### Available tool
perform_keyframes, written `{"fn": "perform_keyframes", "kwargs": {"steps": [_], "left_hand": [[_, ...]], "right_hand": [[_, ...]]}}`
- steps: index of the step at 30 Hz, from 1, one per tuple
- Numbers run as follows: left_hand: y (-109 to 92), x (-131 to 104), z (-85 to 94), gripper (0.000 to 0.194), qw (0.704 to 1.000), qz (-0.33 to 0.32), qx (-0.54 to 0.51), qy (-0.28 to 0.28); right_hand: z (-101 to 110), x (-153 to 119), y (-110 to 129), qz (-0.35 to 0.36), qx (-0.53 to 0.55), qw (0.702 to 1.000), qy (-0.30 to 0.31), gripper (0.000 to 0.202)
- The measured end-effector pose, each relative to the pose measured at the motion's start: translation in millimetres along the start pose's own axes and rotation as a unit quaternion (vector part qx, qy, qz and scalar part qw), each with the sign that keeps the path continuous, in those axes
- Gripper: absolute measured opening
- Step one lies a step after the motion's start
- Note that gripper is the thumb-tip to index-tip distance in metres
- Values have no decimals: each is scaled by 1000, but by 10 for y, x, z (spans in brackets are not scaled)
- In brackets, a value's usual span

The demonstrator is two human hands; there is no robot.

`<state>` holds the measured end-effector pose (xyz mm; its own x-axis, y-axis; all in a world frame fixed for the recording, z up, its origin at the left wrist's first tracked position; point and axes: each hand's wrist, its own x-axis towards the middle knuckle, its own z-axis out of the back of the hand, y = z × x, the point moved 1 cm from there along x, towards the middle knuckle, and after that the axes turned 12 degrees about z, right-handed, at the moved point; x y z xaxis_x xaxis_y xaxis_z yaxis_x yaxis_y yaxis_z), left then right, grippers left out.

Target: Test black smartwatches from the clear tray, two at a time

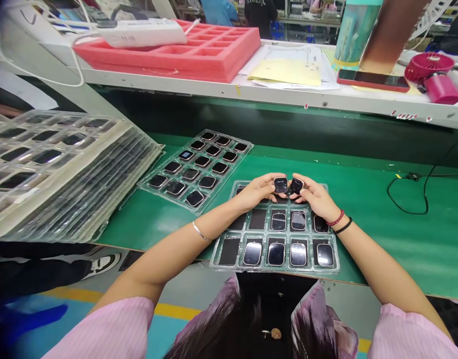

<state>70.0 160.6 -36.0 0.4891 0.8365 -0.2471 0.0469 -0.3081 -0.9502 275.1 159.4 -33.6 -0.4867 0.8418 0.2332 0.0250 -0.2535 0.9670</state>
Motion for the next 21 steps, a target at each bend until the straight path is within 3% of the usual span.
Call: {"fn": "perform_keyframes", "kwargs": {"steps": [8,17,21], "left_hand": [[4,-40,-48,40,996,-29,85,-20],[12,-31,-33,54,996,-34,83,-2],[10,-39,-38,43,995,-31,92,-6]], "right_hand": [[-53,-21,28,38,-45,998,20,38],[-68,-20,41,36,-30,998,32,43],[-59,-21,38,36,-31,998,36,41]]}}
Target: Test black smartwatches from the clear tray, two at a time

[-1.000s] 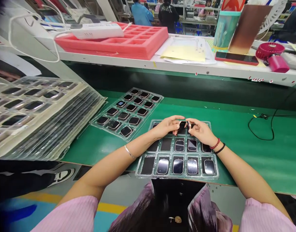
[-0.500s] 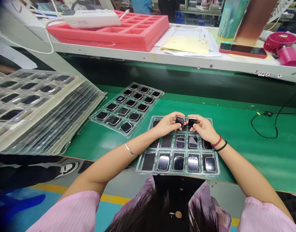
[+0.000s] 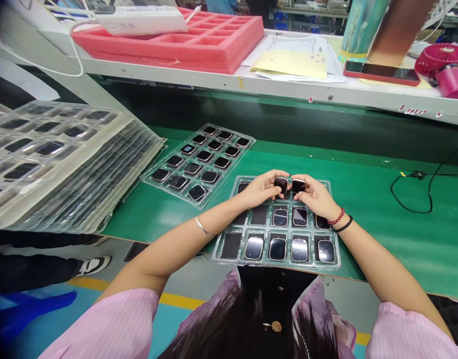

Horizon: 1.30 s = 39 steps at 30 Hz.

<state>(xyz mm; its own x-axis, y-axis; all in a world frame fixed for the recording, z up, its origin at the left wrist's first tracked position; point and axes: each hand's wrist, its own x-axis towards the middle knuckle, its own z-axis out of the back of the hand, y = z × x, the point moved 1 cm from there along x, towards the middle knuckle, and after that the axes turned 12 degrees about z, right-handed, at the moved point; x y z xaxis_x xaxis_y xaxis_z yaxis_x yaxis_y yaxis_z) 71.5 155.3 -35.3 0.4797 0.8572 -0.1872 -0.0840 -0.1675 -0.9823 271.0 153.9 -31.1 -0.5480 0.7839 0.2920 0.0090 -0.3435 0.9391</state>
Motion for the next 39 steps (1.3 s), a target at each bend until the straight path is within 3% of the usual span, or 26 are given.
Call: {"fn": "perform_keyframes", "kwargs": {"steps": [8,11,14,20,28,34,39], "left_hand": [[-152,5,107,16,995,-55,21,-79],[-242,-133,155,12,988,-83,44,-122],[-239,-376,195,8,972,-103,60,-200],[60,-961,346,12,954,-85,19,-287],[375,-1623,487,21,943,-59,-2,-327],[617,-1866,447,31,932,-73,-15,-354],[692,-1893,463,34,930,-80,-8,-359]], "right_hand": [[19,9,6,-26,-25,999,-17,31],[27,5,1,-15,-37,999,-18,25],[32,0,-6,6,-48,999,-21,21],[23,-9,9,17,-53,998,-25,21],[60,8,-24,16,-61,997,-36,21],[86,16,-52,4,-63,998,-31,25],[29,40,44,-3,-87,996,7,22]]}}
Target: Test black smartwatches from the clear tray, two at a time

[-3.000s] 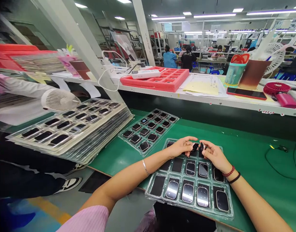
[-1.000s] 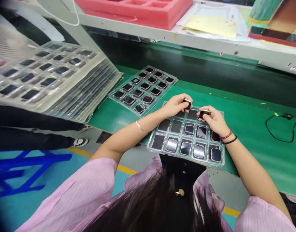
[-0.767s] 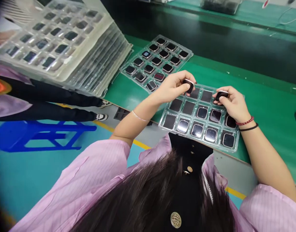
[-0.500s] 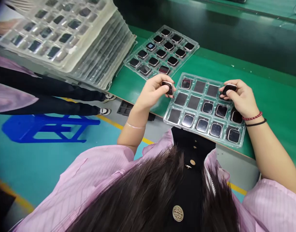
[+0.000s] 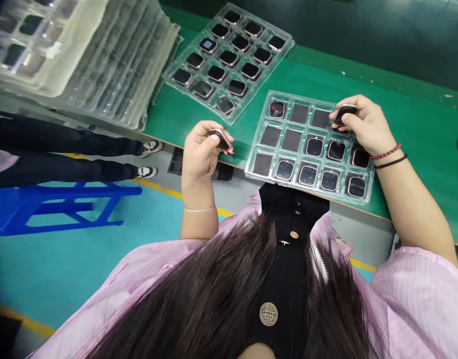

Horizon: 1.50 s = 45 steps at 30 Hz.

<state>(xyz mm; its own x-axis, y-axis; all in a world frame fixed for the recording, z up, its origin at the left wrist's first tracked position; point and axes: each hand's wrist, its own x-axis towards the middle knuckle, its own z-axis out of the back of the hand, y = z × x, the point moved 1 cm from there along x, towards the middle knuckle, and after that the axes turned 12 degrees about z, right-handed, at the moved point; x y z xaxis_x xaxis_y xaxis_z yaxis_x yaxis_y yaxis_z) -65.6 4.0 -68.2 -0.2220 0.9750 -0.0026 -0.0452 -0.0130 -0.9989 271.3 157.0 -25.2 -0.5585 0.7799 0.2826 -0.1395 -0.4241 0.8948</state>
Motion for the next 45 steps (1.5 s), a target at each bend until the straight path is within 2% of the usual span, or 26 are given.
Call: {"fn": "perform_keyframes", "kwargs": {"steps": [4,8,14,18,22,26,29,31,33,39,42,45], "left_hand": [[-11,46,-27,33,999,-16,42,1],[-105,117,-84,27,992,-33,119,7],[-387,438,-280,24,982,-48,176,53],[-536,818,-523,21,973,-81,201,83],[-570,1148,-890,20,961,-98,233,112],[-478,1275,-1248,20,942,-96,294,132],[-372,1252,-1388,20,909,-104,380,133],[-322,1218,-1412,23,891,-120,420,125],[-296,1190,-1403,27,881,-133,437,123],[-293,1165,-1350,32,873,-146,451,118],[-297,1162,-1333,31,877,-144,444,116],[-305,1173,-1317,29,884,-146,430,112]], "right_hand": [[-7,32,83,-11,-3,1000,26,16],[20,66,117,-15,-10,999,33,11],[3,218,183,6,-187,982,22,12],[-125,415,219,43,-189,981,16,15],[-228,591,221,65,-237,969,9,13],[-258,600,131,55,-309,950,9,13],[-276,479,39,50,-398,916,23,14],[-283,378,0,55,-434,898,41,19],[-280,291,-16,61,-442,893,63,27],[-275,187,25,83,-440,888,103,34],[-299,119,254,101,-436,889,98,33],[-329,-66,707,121,-410,900,86,24]]}}
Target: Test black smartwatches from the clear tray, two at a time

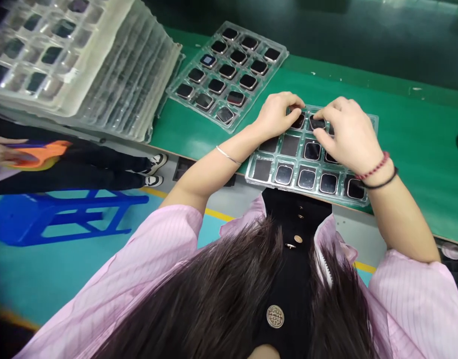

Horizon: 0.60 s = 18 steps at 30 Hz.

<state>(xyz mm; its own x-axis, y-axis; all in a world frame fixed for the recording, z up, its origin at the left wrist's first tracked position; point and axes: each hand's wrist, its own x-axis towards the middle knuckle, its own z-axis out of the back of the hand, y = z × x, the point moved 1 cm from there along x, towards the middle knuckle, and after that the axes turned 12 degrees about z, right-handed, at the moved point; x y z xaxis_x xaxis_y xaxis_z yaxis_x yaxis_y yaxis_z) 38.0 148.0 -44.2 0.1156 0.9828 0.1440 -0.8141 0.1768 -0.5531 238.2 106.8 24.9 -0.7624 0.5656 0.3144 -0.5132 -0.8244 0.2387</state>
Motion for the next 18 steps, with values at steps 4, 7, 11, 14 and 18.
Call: {"fn": "perform_keyframes", "kwargs": {"steps": [4,7,11,14,18], "left_hand": [[6,22,79,26,999,4,-24,-27],[-37,-35,231,29,998,19,-38,-48],[-139,-348,484,38,994,41,-71,-67],[-165,-711,594,35,987,18,-137,-85],[-95,-1154,613,25,968,4,-237,-82]], "right_hand": [[274,-272,533,81,222,967,95,18],[150,-499,752,108,343,920,156,27],[-236,-739,856,74,436,875,195,37],[-468,-863,924,41,498,845,190,24],[-677,-969,960,-15,480,868,125,16]]}}
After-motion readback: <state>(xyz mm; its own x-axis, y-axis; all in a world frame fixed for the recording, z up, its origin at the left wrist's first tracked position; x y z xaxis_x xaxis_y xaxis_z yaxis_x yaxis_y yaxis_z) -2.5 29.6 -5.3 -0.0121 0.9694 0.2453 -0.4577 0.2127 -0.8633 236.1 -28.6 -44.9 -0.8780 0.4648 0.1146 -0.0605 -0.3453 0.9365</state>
